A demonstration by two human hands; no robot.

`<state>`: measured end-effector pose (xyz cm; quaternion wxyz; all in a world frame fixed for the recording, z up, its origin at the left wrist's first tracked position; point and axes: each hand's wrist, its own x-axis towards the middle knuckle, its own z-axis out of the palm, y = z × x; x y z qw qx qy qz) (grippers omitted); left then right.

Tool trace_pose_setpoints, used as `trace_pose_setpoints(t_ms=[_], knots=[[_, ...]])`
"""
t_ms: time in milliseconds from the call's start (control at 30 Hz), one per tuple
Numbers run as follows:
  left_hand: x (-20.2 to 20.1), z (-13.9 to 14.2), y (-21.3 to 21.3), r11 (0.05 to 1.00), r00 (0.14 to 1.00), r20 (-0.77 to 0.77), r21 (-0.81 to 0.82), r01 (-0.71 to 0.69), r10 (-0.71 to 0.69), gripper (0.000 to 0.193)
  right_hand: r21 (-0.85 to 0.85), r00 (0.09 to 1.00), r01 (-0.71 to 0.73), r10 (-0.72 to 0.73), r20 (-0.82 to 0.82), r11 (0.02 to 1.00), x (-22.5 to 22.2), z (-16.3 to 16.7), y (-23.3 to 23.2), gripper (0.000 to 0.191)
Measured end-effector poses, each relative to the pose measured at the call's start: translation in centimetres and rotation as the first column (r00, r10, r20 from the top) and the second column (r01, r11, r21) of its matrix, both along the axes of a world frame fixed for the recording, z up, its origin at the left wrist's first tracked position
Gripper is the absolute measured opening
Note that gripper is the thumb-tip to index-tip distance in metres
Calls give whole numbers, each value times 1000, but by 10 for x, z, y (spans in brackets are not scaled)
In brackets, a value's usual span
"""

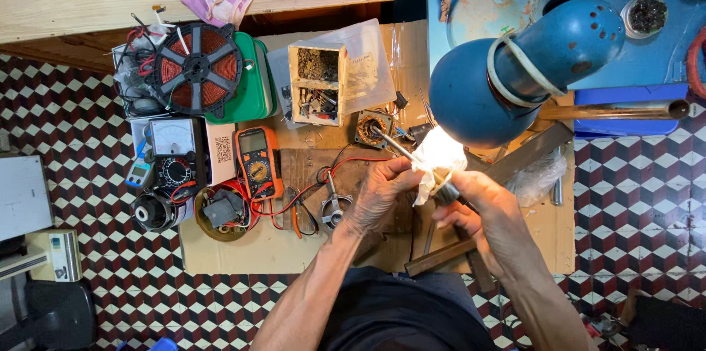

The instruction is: The person cleans a small electric motor housing and its metal end cap with a white tissue, wiping the parts and the work area. They then use a screwdriver and pliers to work on the motor parts and hold the assembled housing up at the end.

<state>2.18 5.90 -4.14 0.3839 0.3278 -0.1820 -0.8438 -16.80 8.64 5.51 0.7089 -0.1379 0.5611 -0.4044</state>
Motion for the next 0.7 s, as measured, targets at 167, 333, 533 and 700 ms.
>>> trace_pose_setpoints(t_ms=[167,333,533,700], knots=[[-9,-13,4,997,999,28,-64,-31,33,20,-318,775,-317,51,-630,894,12,15,3,44],[-15,-16,3,997,998,12,57,-61,60,21,-287,366,-627,-51,-929,724,9,10,1,57],[-6,-6,0,980,996,-56,188,-62,74,20,-357,823,-337,89,-561,871,-3,-9,-10,58],[-7,0,1,991,997,11,108,-80,80,22,-322,993,-38,1,-116,946,-2,-18,-10,54]])
